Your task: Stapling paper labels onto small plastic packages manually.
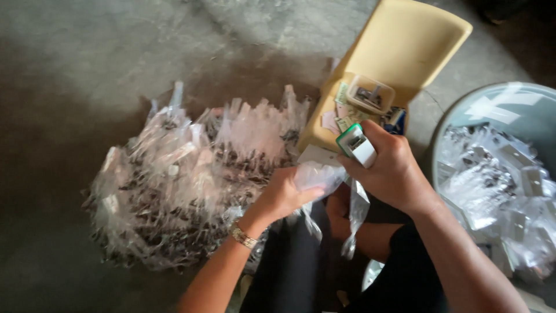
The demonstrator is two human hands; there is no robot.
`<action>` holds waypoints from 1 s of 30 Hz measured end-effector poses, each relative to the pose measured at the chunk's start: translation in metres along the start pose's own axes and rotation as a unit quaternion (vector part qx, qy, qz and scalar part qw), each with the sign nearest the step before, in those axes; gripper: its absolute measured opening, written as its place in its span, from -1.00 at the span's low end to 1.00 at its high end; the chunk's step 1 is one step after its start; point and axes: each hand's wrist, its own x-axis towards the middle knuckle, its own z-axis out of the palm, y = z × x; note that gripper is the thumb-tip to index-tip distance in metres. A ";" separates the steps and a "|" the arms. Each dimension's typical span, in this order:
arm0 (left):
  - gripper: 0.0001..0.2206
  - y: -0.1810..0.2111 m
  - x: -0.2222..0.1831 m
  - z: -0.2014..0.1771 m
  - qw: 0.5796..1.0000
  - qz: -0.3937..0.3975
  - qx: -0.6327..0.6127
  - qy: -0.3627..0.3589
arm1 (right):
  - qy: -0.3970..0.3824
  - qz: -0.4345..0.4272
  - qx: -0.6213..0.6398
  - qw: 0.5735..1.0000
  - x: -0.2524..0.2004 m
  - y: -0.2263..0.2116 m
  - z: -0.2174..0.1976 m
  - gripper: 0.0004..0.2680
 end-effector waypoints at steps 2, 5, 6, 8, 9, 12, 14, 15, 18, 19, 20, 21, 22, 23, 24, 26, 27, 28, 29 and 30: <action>-0.57 -0.010 0.003 -0.001 0.999 0.013 0.031 -0.023 | -0.001 0.018 -0.003 1.000 -0.002 -0.002 -0.012 -0.76; -0.19 -0.021 0.016 -0.001 0.994 0.087 0.046 -0.050 | -0.002 0.038 -0.009 0.999 -0.002 -0.007 -0.026 -0.74; 0.15 -0.025 0.020 0.001 0.988 0.143 0.026 -0.052 | -0.007 0.039 -0.014 0.999 -0.003 -0.008 -0.030 -0.72; 0.12 0.007 0.029 0.012 0.984 0.169 -0.026 -0.045 | -0.008 0.052 -0.012 0.999 -0.006 -0.011 -0.033 -0.73; 0.09 0.023 0.032 0.017 0.978 0.190 -0.076 -0.029 | -0.016 0.056 -0.007 0.998 -0.007 -0.014 -0.034 -0.74; -0.20 0.020 0.044 0.040 0.982 0.096 -0.163 0.017 | 0.000 0.052 -0.015 0.999 -0.008 -0.017 -0.041 -0.74; -0.31 0.012 0.047 0.047 0.978 0.113 -0.176 0.012 | 0.006 0.061 -0.017 0.998 -0.007 -0.016 -0.048 -0.73; -0.42 0.008 0.046 0.053 0.974 0.124 -0.192 0.006 | 0.008 0.075 -0.018 0.997 -0.009 -0.016 -0.051 -0.72; -0.17 0.030 0.047 0.052 0.926 0.137 -0.335 -0.107 | -0.009 0.069 -0.023 0.997 -0.014 -0.009 -0.056 -0.73; -0.17 0.033 0.043 0.056 0.926 0.138 -0.335 -0.107 | -0.008 0.069 -0.024 0.997 -0.015 -0.009 -0.056 -0.73; -0.38 0.036 0.039 0.060 0.932 0.090 -0.332 -0.115 | -0.005 0.070 -0.021 0.997 -0.015 -0.009 -0.056 -0.73; -0.58 0.039 0.036 0.063 0.936 0.044 -0.326 -0.123 | 0.000 0.069 -0.017 0.997 -0.014 -0.009 -0.055 -0.73; -0.58 0.041 0.038 0.061 0.937 0.047 -0.324 -0.124 | 0.003 0.067 -0.017 0.998 -0.012 -0.003 -0.056 -0.73; -0.68 0.044 0.038 0.060 0.949 0.039 -0.280 -0.140 | -0.002 0.080 -0.041 0.996 -0.011 0.004 -0.057 -0.71; -0.77 0.045 0.038 0.059 0.959 0.030 -0.234 -0.157 | -0.006 0.092 -0.065 0.994 -0.010 0.012 -0.057 -0.68; -0.78 0.047 0.036 0.048 0.968 0.010 -0.196 -0.154 | -0.006 0.106 -0.063 0.992 -0.011 0.020 -0.061 -0.69; -0.78 0.048 0.036 0.043 0.977 -0.011 -0.155 -0.147 | -0.007 0.117 -0.059 0.991 -0.011 0.025 -0.063 -0.70; -0.78 0.046 0.034 0.037 0.976 -0.011 -0.157 -0.151 | -0.006 0.121 -0.061 0.991 -0.014 0.027 -0.062 -0.70; -0.75 0.044 0.035 0.030 0.981 -0.013 -0.106 -0.165 | -0.006 0.137 -0.040 0.990 -0.015 0.029 -0.060 -0.70; -0.70 0.042 0.035 0.023 0.983 -0.016 -0.054 -0.177 | -0.007 0.153 -0.020 0.988 -0.017 0.032 -0.058 -0.69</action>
